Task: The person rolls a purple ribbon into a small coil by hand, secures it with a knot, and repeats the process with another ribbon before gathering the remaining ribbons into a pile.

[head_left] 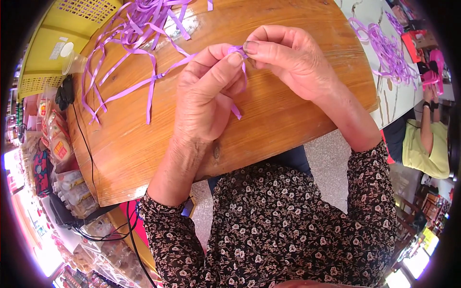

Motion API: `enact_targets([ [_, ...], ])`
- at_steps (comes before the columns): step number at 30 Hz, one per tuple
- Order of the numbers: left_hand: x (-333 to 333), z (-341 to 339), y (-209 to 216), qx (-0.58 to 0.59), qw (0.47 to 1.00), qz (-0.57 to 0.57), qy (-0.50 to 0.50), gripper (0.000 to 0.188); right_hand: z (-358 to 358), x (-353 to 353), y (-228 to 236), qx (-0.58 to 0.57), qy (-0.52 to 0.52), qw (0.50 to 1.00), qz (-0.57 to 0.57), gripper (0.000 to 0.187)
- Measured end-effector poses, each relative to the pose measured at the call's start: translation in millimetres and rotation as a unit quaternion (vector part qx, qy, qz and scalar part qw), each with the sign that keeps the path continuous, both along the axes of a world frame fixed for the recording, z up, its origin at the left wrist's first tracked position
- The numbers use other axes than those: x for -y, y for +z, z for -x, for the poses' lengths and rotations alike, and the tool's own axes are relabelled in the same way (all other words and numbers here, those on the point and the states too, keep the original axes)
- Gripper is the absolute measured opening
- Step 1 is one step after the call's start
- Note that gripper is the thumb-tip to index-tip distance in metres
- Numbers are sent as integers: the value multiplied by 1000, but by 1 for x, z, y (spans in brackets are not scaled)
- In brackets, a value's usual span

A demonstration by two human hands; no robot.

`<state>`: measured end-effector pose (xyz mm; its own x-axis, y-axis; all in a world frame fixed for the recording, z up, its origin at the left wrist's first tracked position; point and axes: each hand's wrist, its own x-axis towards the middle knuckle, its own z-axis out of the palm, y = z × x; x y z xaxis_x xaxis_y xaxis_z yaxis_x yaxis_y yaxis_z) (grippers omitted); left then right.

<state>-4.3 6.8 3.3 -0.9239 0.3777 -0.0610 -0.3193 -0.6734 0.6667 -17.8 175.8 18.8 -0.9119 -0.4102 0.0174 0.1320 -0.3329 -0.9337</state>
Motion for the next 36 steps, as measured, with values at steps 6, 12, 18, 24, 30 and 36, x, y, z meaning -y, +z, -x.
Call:
enact_targets([
  [6,2,2,-4,-10,999,-21,-30,11,2,-3,-2,22,27,999,28,14],
  [12,1,-2,0,14,999,-45,-12,12,-5,3,5,-68,-25,996,-61,13],
  [18,4,2,-8,9,997,-62,-39,12,-9,7,8,-179,-96,962,-181,9],
  [24,1,-1,-3,35,998,-44,-19,12,-1,3,8,-454,-156,836,-265,15],
  [30,0,-3,-2,42,999,-29,-12,11,3,-2,11,-492,-125,816,-277,16],
  [36,2,-2,0,34,999,9,-17,11,3,-2,12,-488,-132,816,-280,17],
])
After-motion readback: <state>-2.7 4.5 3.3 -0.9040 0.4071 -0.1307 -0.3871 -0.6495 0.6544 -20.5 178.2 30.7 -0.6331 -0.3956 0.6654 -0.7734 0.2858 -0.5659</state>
